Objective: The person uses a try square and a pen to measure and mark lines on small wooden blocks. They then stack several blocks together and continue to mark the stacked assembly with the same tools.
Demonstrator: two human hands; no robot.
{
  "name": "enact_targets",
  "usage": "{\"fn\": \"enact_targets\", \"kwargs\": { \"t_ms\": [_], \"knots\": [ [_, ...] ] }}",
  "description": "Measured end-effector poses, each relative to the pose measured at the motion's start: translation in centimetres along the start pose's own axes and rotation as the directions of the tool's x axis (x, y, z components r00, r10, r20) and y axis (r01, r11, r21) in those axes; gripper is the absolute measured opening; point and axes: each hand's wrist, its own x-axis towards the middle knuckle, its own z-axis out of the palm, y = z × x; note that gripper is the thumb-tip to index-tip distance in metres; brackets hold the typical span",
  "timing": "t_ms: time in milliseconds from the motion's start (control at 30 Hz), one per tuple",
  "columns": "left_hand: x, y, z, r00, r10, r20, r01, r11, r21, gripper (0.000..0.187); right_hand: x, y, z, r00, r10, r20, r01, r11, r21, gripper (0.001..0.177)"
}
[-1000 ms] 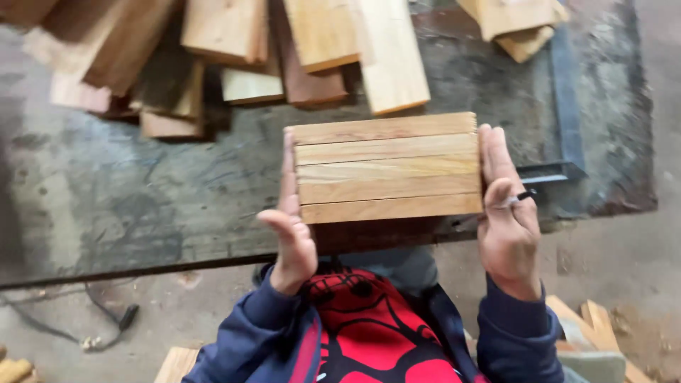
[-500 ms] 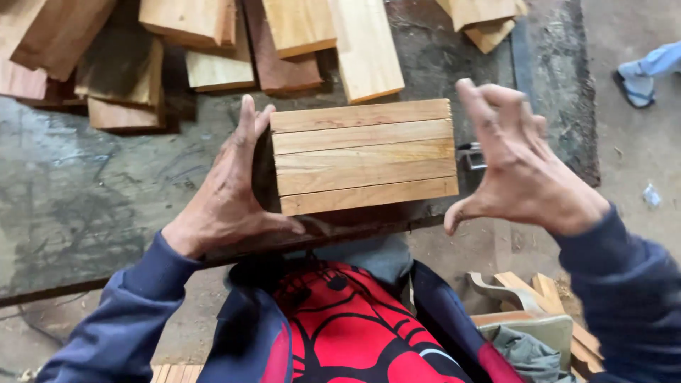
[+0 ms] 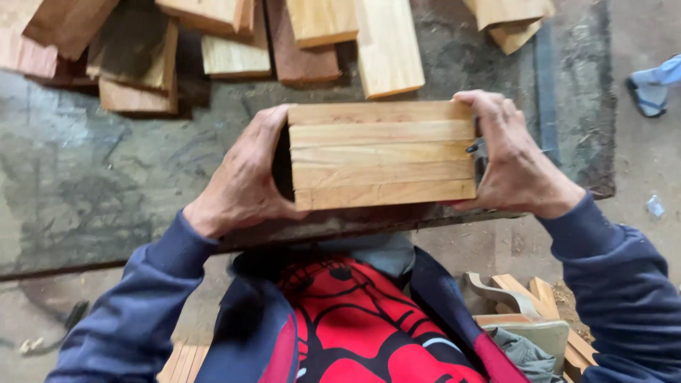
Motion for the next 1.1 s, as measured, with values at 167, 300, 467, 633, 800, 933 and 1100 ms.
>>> {"fn": "enact_targets", "kwargs": {
  "t_ms": [167,300,467,633,800,933,1100],
  "knots": [
    [-0.4,-1.2,0.5,1.000,0.010,0.003,-0.010,0.999,0.038,0.111,0.0,0.2,0.1,0.999,0.006,-0.033,-0.007,0.999,-0.033,0.114],
    [-0.8,-1.2,0.2,1.000,0.020,-0.011,-0.019,0.997,0.071,0.111,0.0,-0.1,0.3,0.999,0.038,-0.013,-0.038,0.999,-0.017,0.117],
    [-0.5,-0.1,-0.1,0.998,0.068,0.014,-0.069,0.996,0.059,0.110,-1.7,-1.2,-0.3,0.991,0.132,-0.006,-0.132,0.991,-0.018,0.155],
    [-1.2,2.7,-1.6,0.995,-0.092,0.030,0.091,0.994,0.057,0.136,-7.2,0.3,-1.7,0.910,0.206,-0.360,-0.291,0.935,-0.202,0.092],
    [2.9,7.2,-1.7,0.996,0.090,-0.019,-0.075,0.908,0.412,0.123,-10.0,1.3,1.9,0.579,0.680,-0.450,-0.808,0.554,-0.202,0.095],
    [5.7,8.2,1.3,0.988,0.046,0.147,-0.118,0.842,0.527,0.130,-9.3,2.5,3.4,0.497,0.628,-0.599,-0.771,0.636,0.027,0.081],
    [6.5,7.2,3.4,0.995,0.037,0.090,-0.085,0.785,0.614,0.123,-7.0,3.1,2.8,0.377,0.703,-0.603,-0.795,0.580,0.178,0.038]
  ]
}}
